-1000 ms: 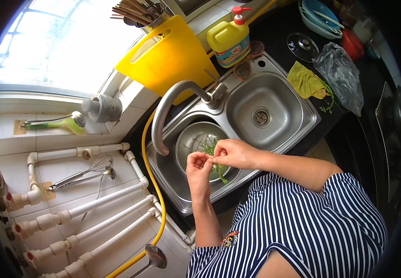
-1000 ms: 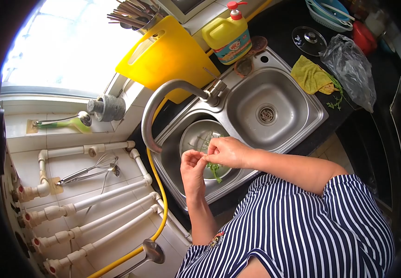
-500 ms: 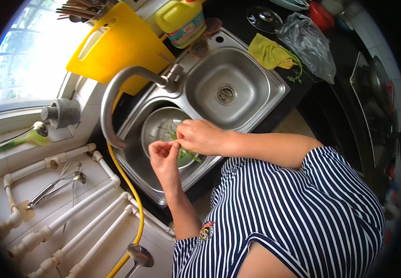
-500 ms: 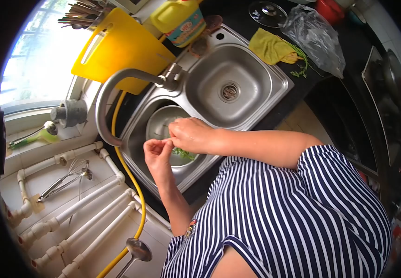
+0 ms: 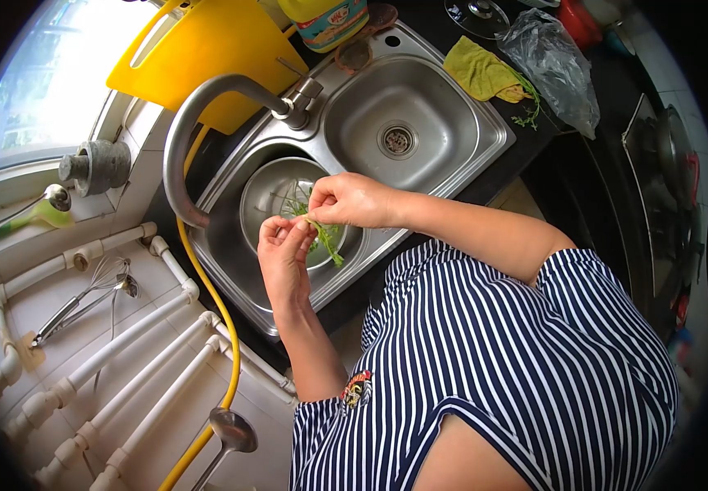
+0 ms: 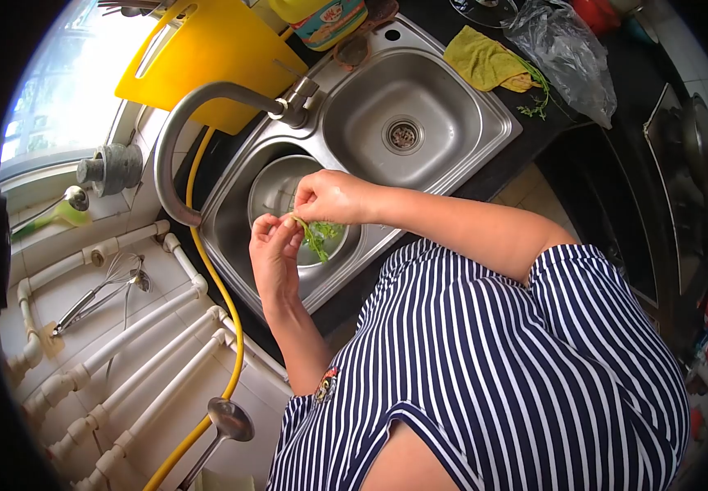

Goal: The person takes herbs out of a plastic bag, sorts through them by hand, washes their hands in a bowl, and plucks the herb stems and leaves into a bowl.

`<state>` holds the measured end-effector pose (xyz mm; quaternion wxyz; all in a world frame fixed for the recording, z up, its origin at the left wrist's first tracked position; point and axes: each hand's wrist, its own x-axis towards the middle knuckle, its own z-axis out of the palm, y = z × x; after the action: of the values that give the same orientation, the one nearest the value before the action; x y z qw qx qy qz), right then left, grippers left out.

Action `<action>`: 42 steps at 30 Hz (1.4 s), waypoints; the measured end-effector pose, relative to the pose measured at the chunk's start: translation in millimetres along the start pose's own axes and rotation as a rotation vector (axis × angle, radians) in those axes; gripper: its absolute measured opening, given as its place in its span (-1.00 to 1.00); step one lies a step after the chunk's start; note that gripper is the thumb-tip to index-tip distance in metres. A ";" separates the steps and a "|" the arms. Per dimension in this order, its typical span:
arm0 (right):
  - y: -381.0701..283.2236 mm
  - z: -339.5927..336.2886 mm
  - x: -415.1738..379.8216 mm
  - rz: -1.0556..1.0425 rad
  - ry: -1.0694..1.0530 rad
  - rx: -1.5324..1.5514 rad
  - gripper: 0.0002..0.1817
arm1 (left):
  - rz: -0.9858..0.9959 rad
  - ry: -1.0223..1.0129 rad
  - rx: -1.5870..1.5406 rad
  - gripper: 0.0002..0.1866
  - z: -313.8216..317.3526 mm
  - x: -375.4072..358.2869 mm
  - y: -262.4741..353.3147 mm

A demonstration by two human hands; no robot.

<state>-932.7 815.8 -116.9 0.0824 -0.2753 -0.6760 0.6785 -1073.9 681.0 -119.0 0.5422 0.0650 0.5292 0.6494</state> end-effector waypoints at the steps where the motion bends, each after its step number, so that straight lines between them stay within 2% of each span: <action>1: 4.0 1.2 1.6 0.000 0.002 0.000 -0.71 | 0.019 0.032 0.016 -0.77 -2.7 1.7 0.5; 3: 13.9 -1.5 5.5 0.110 0.175 0.124 -0.65 | 0.066 0.118 0.104 -0.77 -12.9 9.0 -1.2; 4: 25.8 -6.0 11.7 0.118 0.268 0.060 -0.69 | 0.102 0.158 0.200 -0.75 -23.1 14.8 -2.7; 6: 40.7 -21.0 13.6 0.099 0.419 -0.122 -0.67 | 0.071 0.252 0.430 -0.70 -46.5 29.6 -7.3; 8: 50.6 -35.1 5.3 0.021 0.475 -0.506 -0.62 | 0.061 0.232 0.676 -0.66 -71.3 40.6 -16.2; 10: 71.9 -49.4 -4.3 -0.092 0.569 -0.748 -0.59 | 0.059 0.293 0.706 -0.66 -72.3 36.8 -16.2; 12: 67.4 -88.6 -17.9 -0.064 0.482 -0.304 -0.66 | 0.136 0.246 0.500 -0.79 -79.5 31.3 -18.0; 13: 64.1 -101.5 -26.5 0.014 0.633 -0.244 -0.75 | 0.152 0.243 0.450 -0.81 -85.2 30.8 -19.8; 14: 78.5 -122.5 -32.0 -0.028 0.760 -0.277 -0.81 | 0.167 0.242 0.399 -0.83 -88.4 29.6 -20.8; 16: 107.5 -176.3 -47.8 0.026 0.995 -0.281 -0.84 | 0.170 0.258 0.397 -0.84 -86.0 23.3 -20.1; 17: 111.4 -203.8 -61.7 0.097 1.125 -0.417 -0.81 | 0.155 0.257 0.381 -0.84 -83.7 20.1 -19.8; 20: 106.5 -264.1 -110.2 0.499 1.352 -0.773 -0.72 | 0.139 0.256 0.359 -0.83 -78.1 11.7 -19.6; 22: 111.1 -291.7 -126.7 0.863 1.236 -0.855 -0.60 | 0.136 0.252 0.348 -0.83 -70.6 8.7 -20.8; 24: 114.0 -302.9 -136.7 0.976 1.171 -0.816 -0.50 | 0.130 0.274 0.349 -0.83 -60.4 6.5 -22.9; 26: 120.3 -306.8 -142.3 0.979 1.193 -0.805 -0.51 | 0.126 0.283 0.358 -0.83 -49.2 7.7 -24.1; 30: 118.9 -301.9 -153.7 0.883 1.272 -0.620 -0.65 | 0.098 0.244 0.383 -0.84 -32.0 14.4 -26.3; 32: 104.4 -292.5 -154.6 0.764 1.327 -0.610 -0.71 | 0.104 0.178 0.376 -0.83 -22.9 18.7 -25.7; 33: 94.0 -279.6 -151.8 0.591 1.383 -0.668 -0.73 | 0.110 0.160 0.365 -0.83 -17.9 20.7 -25.2; 34: 81.8 -265.3 -146.1 0.580 1.368 -0.666 -0.73 | 0.119 0.164 0.367 -0.82 -10.4 21.5 -25.3; 36: 53.3 -226.2 -129.3 0.110 1.187 -0.370 -0.73 | 0.117 0.098 0.369 -0.76 10.0 19.3 -18.9; 38: 11.6 -171.7 -106.9 -0.033 0.958 -0.115 -0.78 | 0.092 0.019 0.343 -0.69 31.1 17.1 -14.0; 41: -34.4 -95.1 -82.8 -0.119 0.659 -0.062 -0.86 | 0.077 -0.109 0.068 -0.57 78.1 -2.6 8.6; 42: -38.9 -76.2 -74.9 -0.219 0.623 -0.205 -0.87 | 0.100 -0.161 -0.027 -0.54 80.6 -5.6 12.0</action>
<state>-843.4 848.7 -54.8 0.3291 -0.4020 -0.7086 0.4775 -1026.2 728.2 -72.4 0.5508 0.1359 0.4711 0.6754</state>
